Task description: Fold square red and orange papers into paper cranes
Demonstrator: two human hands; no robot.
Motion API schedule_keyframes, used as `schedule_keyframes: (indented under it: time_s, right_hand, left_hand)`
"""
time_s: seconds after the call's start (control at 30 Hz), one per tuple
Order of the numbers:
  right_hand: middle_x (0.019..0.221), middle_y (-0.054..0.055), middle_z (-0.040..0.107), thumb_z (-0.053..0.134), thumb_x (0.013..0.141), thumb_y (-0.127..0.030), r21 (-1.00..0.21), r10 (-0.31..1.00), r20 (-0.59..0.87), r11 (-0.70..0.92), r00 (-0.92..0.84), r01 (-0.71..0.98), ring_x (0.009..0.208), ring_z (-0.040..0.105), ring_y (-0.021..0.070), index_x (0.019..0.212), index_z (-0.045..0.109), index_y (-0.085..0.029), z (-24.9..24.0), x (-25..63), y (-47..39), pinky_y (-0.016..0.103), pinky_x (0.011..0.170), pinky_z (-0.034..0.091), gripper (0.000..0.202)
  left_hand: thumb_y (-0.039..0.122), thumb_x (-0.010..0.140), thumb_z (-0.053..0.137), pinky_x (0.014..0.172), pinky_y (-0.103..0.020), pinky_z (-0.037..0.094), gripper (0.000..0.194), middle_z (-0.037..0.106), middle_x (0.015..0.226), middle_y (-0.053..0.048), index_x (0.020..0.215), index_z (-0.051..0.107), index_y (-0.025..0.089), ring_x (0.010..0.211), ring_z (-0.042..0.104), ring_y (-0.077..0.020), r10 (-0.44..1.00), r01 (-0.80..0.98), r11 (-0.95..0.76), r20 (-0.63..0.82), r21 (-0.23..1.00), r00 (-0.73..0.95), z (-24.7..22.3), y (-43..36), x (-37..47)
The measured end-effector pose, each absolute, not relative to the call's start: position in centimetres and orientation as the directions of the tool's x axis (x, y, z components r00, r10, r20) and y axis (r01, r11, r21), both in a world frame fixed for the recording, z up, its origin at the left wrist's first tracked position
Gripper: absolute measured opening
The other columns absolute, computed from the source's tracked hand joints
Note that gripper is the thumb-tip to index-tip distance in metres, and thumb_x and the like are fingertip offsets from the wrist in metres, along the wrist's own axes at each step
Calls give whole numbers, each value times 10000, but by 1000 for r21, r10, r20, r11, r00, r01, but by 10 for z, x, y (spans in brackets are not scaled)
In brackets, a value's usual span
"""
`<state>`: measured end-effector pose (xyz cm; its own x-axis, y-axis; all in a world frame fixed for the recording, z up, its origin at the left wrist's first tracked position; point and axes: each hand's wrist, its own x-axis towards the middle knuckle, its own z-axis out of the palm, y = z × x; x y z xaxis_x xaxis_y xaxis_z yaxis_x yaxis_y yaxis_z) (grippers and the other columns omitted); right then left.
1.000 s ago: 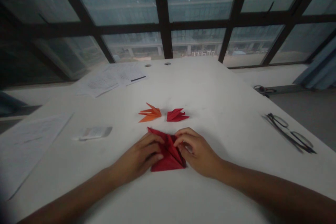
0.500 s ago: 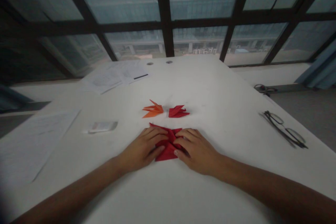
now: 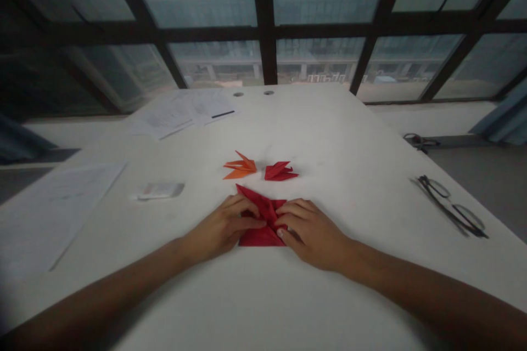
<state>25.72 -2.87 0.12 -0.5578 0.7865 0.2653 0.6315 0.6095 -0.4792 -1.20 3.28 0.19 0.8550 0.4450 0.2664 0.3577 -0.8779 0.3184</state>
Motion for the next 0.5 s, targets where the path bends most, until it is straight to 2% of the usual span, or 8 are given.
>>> schedule_keyframes:
  time_s: [0.2, 0.37, 0.43, 0.5]
  right_hand:
    - [1248, 91, 722, 612, 997, -275, -472, 792, 267, 604, -549, 642, 1229, 604, 270, 1166, 708, -215, -2, 258, -29, 506, 1070, 488, 204]
    - [1235, 93, 716, 645, 970, -251, -448, 789, 268, 610, -553, 654, 1208, 609, 276, 1126, 713, -217, -2, 258, -29, 507, 1058, 489, 173]
    - [1220, 90, 719, 622, 977, -227, -456, 787, 275, 612, -552, 646, 1196, 608, 273, 1113, 717, -219, -1, 257, -28, 509, 1053, 488, 166]
    - [1209, 85, 721, 575, 994, -194, -478, 788, 280, 610, -549, 632, 1179, 611, 265, 1130, 708, -222, -2, 258, -28, 507, 1052, 487, 192]
  left_hand:
    - [17, 903, 583, 960, -417, 463, 446, 688, 1185, -68, 1237, 727, 275, 1090, 573, -247, 434, 353, -883, 250, 310, 866, 3, 32, -13]
    - [-4, 905, 553, 973, -408, 468, 434, 697, 1169, -76, 1207, 733, 250, 1107, 589, -239, 386, 312, -912, 299, 267, 873, 3, 29, -11]
    - [43, 934, 556, 974, -404, 474, 368, 705, 1157, -85, 1197, 730, 233, 1091, 602, -235, 376, 300, -916, 309, 265, 874, 6, 28, -10]
    - [163, 974, 583, 967, -408, 483, 266, 707, 1153, -95, 1195, 722, 216, 1064, 612, -238, 393, 312, -907, 301, 284, 869, 8, 27, -9]
